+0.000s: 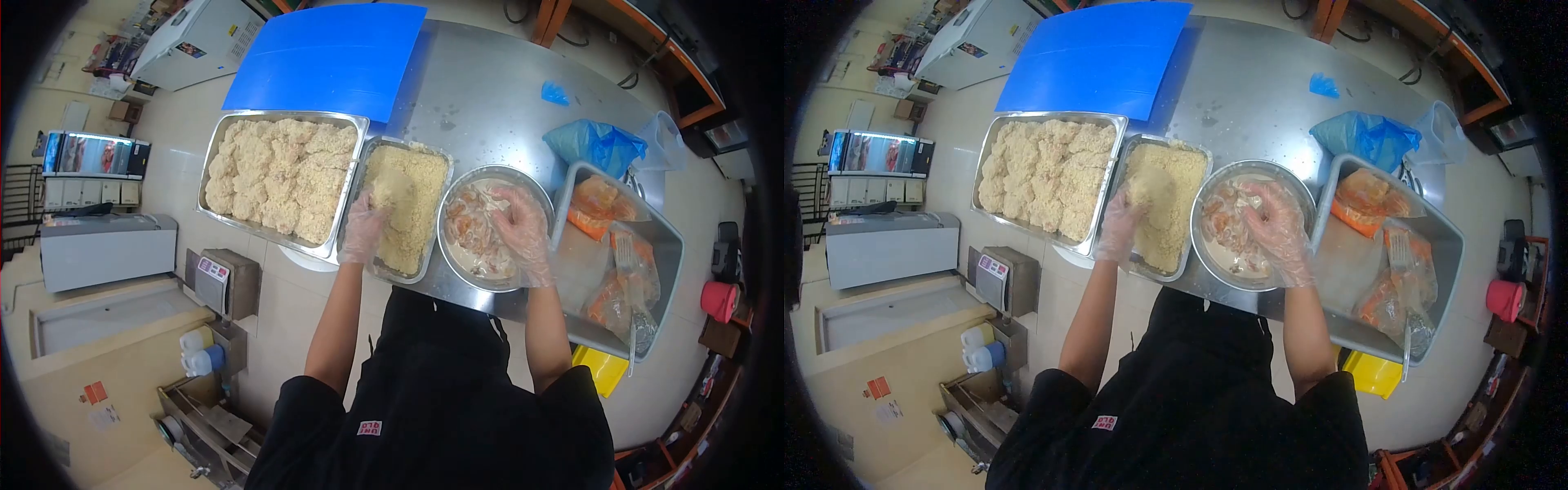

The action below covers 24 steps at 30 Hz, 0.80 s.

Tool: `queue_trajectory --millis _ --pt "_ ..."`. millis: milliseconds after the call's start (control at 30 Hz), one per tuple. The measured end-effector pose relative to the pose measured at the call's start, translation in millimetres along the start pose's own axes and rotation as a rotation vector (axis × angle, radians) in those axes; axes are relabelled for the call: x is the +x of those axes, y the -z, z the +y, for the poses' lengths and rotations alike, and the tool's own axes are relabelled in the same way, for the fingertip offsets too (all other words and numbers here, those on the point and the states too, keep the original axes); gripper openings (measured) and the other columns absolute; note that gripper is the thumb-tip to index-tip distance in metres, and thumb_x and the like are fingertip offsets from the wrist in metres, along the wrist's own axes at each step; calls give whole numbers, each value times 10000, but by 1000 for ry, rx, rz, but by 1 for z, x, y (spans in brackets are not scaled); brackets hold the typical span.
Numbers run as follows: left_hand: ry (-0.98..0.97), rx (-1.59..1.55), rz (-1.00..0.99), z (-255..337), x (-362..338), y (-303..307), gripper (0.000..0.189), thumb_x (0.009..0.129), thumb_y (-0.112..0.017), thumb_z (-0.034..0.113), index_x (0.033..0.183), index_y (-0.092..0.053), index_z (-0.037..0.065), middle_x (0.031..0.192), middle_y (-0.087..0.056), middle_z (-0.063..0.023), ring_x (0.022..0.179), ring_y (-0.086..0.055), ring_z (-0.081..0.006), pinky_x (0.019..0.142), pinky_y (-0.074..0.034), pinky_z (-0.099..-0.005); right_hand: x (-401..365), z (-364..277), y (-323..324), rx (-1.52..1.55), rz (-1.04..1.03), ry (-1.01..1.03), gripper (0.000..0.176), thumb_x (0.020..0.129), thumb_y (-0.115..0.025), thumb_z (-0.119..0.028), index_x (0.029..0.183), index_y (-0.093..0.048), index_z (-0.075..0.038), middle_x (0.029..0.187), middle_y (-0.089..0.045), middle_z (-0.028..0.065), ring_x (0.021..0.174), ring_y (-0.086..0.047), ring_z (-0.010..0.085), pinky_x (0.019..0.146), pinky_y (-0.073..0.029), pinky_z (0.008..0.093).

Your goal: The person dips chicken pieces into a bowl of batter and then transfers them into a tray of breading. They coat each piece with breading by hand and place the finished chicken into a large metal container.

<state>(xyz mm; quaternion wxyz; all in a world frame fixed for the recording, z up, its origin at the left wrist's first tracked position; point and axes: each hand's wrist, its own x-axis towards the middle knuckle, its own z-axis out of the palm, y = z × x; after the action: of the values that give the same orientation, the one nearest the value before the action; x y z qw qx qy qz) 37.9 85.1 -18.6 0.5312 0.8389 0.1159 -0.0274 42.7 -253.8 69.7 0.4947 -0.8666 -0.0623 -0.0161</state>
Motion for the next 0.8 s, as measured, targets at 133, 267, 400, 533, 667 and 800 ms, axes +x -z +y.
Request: queue_trajectory --millis 133,267,400,533,667,800 --pt "-310 549 188 -47 -16 -11 537 908 -748 180 1408 -613 40 1253 -709 -172 1079 -687 -354 982 -554 -425 0 -2 2 -10 -8 -10 369 887 -771 -82 1254 -749 -114 1001 -630 66 697 -545 171 671 -471 339" --pt "176 274 -51 -103 -11 -9 539 981 -740 197 1469 -578 36 1328 -682 -80 980 -684 -219 936 -562 -338 0 -4 0 1 -3 14 362 897 -759 -90 1259 -744 -105 1011 -641 70 707 -557 176 682 -479 343" --pt "-62 149 -81 -11 -22 -9 723 986 -703 326 1562 -470 -45 1578 -495 -306 1436 -512 -448 1199 -412 -482 0 -8 3 6 -10 17 364 897 -744 -82 1261 -739 -96 1006 -637 74 719 -566 184 687 -484 350" --pt "-350 872 -131 8 -49 -43 850 1021 -664 408 1594 -354 -138 1685 -333 -337 1576 -318 -463 1304 -233 -546 1 -14 5 20 -44 -38 369 894 -733 -72 1263 -736 -92 1014 -640 85 733 -572 194 696 -488 355" --pt "-405 877 -86 28 -17 -49 878 1045 -602 465 1638 -298 -107 1722 -264 -327 1606 -242 -479 1312 -178 -609 -2 -7 4 -7 -26 -24 379 889 -742 -69 1268 -735 -93 1033 -649 99 759 -591 211 719 -498 356" --pt "-465 935 -67 26 18 -54 859 1028 -623 455 1643 -328 -69 1715 -280 -329 1600 -257 -483 1317 -190 -585 0 -10 -2 28 -14 25 383 889 -746 -57 1270 -731 -91 1060 -665 102 780 -604 224 738 -508 356"
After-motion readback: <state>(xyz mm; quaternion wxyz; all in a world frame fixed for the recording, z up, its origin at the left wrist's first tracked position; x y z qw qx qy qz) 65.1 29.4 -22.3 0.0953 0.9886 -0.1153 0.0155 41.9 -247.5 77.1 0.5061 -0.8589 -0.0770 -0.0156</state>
